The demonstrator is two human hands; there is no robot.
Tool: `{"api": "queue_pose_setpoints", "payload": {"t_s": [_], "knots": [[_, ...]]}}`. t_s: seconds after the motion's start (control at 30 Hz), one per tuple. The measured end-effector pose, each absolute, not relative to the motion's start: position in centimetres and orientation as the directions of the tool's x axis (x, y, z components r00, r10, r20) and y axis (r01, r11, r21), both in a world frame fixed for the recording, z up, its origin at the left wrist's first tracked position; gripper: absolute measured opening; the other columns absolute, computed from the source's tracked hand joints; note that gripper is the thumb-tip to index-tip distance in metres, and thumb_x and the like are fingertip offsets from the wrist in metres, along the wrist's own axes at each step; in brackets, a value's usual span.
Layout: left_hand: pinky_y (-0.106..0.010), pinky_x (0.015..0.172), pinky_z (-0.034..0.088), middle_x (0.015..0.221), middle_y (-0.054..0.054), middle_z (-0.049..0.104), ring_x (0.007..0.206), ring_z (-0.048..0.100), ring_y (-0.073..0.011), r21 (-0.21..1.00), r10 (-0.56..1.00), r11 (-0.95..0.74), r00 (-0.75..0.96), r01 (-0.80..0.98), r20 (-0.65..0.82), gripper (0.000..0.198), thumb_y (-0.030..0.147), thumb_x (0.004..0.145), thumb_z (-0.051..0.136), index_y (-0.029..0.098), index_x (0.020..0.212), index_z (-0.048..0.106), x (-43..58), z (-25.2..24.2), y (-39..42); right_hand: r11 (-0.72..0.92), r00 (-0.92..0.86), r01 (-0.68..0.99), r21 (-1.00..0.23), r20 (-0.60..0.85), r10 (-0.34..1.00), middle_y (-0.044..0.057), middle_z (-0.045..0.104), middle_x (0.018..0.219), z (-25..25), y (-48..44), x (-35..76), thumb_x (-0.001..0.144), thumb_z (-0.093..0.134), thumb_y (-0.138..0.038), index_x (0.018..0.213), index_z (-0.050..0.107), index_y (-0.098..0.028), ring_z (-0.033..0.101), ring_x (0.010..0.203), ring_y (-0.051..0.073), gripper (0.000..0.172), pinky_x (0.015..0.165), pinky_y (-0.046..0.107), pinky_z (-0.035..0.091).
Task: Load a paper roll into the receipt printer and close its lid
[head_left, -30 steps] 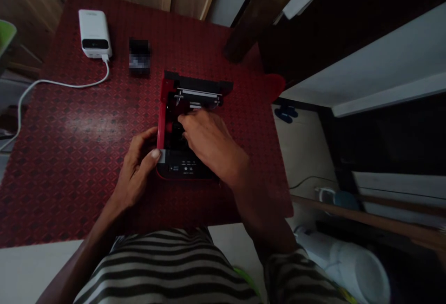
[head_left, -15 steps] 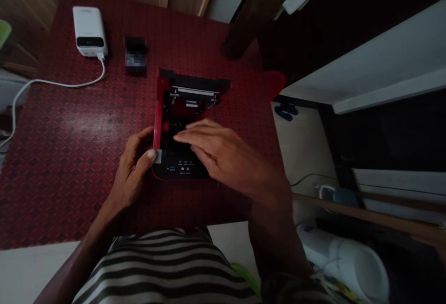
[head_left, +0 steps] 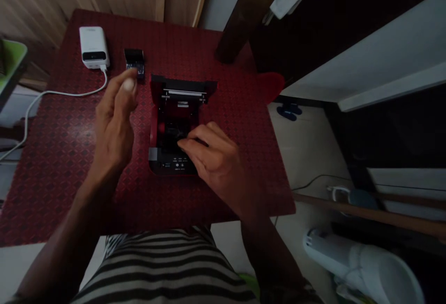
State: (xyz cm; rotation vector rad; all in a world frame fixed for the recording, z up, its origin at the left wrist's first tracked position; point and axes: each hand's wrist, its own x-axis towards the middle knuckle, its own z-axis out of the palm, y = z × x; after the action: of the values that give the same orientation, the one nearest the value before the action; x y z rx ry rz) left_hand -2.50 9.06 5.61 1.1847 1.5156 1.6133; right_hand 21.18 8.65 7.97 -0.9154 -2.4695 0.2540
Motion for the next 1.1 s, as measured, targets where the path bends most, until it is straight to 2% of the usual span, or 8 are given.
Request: {"api": "queue_pose_setpoints", "payload": {"t_s": [0.07,0.13,0.23,0.33,0.4,0.5,0.7,1.1], "knots": [[-0.05,0.12,0.055,0.136,-0.008,0.084,0.14,0.075,-0.0319,0.98,0.912,-0.135,-0.369,0.148,0.182,0.06,0.063,0.123,0.065,0.009,0.141,0.084,-2.1,6.7,11.4,0.769,-0.634,0.57,-0.29,0.439,0.636,0.008,0.083,0.103,7.6,7.7,21.2,0.122,0.06,-0.006,0.116,0.092,-0.019,0.073,0.098,0.022,0.035,0.087,0.036,0.065],[-0.046,0.114,0.057,0.113,-0.005,0.086,0.122,0.079,-0.0253,0.984,0.898,-0.147,-0.403,0.105,0.177,0.049,0.053,0.124,0.064,0.011,0.11,0.084,-1.4,7.2,12.5,0.775,-0.613,0.59,-0.227,0.498,0.613,0.008,0.084,0.101,7.2,7.0,21.2,0.123,0.06,-0.007,0.117,0.092,-0.017,0.074,0.095,0.022,0.034,0.087,0.036,0.065],[-0.043,0.123,0.056,0.104,-0.001,0.085,0.129,0.078,-0.0235,0.991,0.905,-0.125,-0.403,0.052,0.135,0.034,0.034,0.115,0.077,0.018,0.085,0.07,-0.7,7.0,11.9,0.776,-0.59,0.615,-0.14,0.571,0.571,0.009,0.087,0.103,6.4,6.2,21.2,0.122,0.062,-0.005,0.117,0.092,-0.016,0.075,0.091,0.021,0.032,0.087,0.036,0.065],[-0.05,0.133,0.055,0.123,-0.004,0.087,0.143,0.077,-0.0302,0.999,0.928,-0.045,-0.371,-0.027,0.032,0.02,0.033,0.102,0.089,0.019,0.112,0.08,-0.8,5.7,9.3,0.756,-0.563,0.641,-0.131,0.59,0.579,0.01,0.092,0.121,5.7,5.7,21.2,0.119,0.064,-0.002,0.12,0.091,-0.021,0.081,0.106,0.024,0.033,0.098,0.041,0.067],[-0.055,0.134,0.058,0.15,-0.009,0.084,0.152,0.075,-0.0366,0.997,0.938,0.01,-0.345,-0.077,-0.036,0.057,0.044,0.092,0.1,0.023,0.141,0.079,-1.1,4.5,7.4,0.729,-0.537,0.667,-0.154,0.58,0.613,0.01,0.091,0.144,5.4,5.5,21.3,0.117,0.069,-0.003,0.123,0.091,-0.027,0.082,0.129,0.028,0.034,0.112,0.048,0.067],[-0.057,0.129,0.064,0.168,-0.014,0.075,0.163,0.069,-0.0424,0.984,0.939,0.132,-0.303,-0.116,-0.162,0.074,0.053,0.09,0.101,0.028,0.155,0.075,-1.2,3.1,5.2,0.717,-0.515,0.672,-0.184,0.58,0.631,0.01,0.085,0.162,5.4,5.4,21.4,0.116,0.072,-0.007,0.124,0.092,-0.028,0.077,0.153,0.033,0.03,0.124,0.054,0.065],[-0.052,0.114,0.074,0.149,-0.012,0.087,0.142,0.083,-0.0421,0.951,0.939,0.241,-0.201,-0.192,-0.279,0.073,0.055,0.093,0.099,0.027,0.157,0.079,-0.7,3.0,4.1,0.732,-0.549,0.632,-0.255,0.52,0.655,0.009,0.092,0.147,5.6,5.5,21.7,0.118,0.07,-0.008,0.128,0.093,-0.027,0.088,0.141,0.029,0.031,0.122,0.053,0.07],[-0.053,0.117,0.072,0.152,-0.012,0.086,0.143,0.082,-0.0413,0.959,0.943,0.234,-0.201,-0.16,-0.264,0.071,0.051,0.095,0.098,0.026,0.159,0.08,-0.8,3.2,4.3,0.695,-0.528,0.609,-0.383,0.459,0.715,0.011,0.09,0.151,5.7,5.1,21.9,0.118,0.069,-0.01,0.138,0.09,-0.022,0.085,0.148,0.028,0.032,0.129,0.049,0.069]]}}
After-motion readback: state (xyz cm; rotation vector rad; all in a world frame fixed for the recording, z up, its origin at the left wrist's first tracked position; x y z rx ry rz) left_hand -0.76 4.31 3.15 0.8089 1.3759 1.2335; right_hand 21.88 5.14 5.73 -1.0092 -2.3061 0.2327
